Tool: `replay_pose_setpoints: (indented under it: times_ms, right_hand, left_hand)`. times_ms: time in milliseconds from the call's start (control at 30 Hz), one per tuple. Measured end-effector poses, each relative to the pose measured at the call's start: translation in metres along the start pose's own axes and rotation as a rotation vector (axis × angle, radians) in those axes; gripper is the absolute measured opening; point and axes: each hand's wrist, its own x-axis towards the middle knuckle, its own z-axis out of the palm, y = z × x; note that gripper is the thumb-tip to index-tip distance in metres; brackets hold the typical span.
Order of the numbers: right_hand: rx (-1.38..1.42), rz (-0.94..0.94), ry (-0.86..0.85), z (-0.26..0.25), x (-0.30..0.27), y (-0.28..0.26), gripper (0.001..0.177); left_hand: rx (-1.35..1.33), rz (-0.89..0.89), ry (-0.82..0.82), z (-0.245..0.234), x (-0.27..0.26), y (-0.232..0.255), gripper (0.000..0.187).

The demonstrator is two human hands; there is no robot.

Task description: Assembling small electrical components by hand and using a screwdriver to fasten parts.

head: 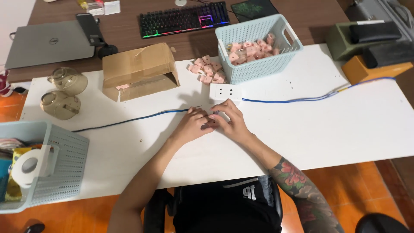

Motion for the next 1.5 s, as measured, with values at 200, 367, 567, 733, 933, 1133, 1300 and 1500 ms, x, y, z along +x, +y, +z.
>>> replay_pose_setpoints:
  times_ms: [200, 367, 567, 733, 933, 1133, 1300, 1500]
  right_hand:
    - [0.014, 0.005, -0.028, -0.006, -0.002, -0.001, 0.024]
    - [0.038, 0.003, -0.045, -0.009, -0.001, -0.007, 0.028]
    - [-0.013, 0.029, -0.061, -0.004, -0.007, 0.001, 0.031]
    - [0.02, 0.07, -0.011, 0.0, -0.002, -0.014, 0.017]
    - [0.086, 0.025, -0.082, -0.007, -0.002, -0.017, 0.027]
    - [0.007, -0.02, 0.02, -0.003, -0.007, 0.008, 0.024]
    - [0.055, 0.035, 0.017, -0.005, -0.007, 0.008, 0.022]
    - [0.055, 0.042, -0.009, -0.006, -0.003, -0.008, 0.028]
  left_hand:
    - [-0.03, 0.008, 0.0, 0.0, 0.0, 0.002, 0.03]
    - [-0.024, 0.029, -0.02, -0.007, 0.002, 0.008, 0.034]
    - [-0.01, -0.015, -0.018, -0.003, 0.003, 0.009, 0.033]
    - [0.008, 0.032, 0.003, 0.004, -0.001, 0.001, 0.037]
    - [0.036, 0.072, 0.028, 0.004, 0.001, 0.002, 0.039]
    - [0.01, 0.017, -0.025, -0.001, 0.004, 0.005, 0.039]
    - [-0.017, 0.037, 0.005, 0.008, -0.003, 0.002, 0.036]
    - [-0.059, 0.044, 0.001, 0.01, -0.007, -0.002, 0.035]
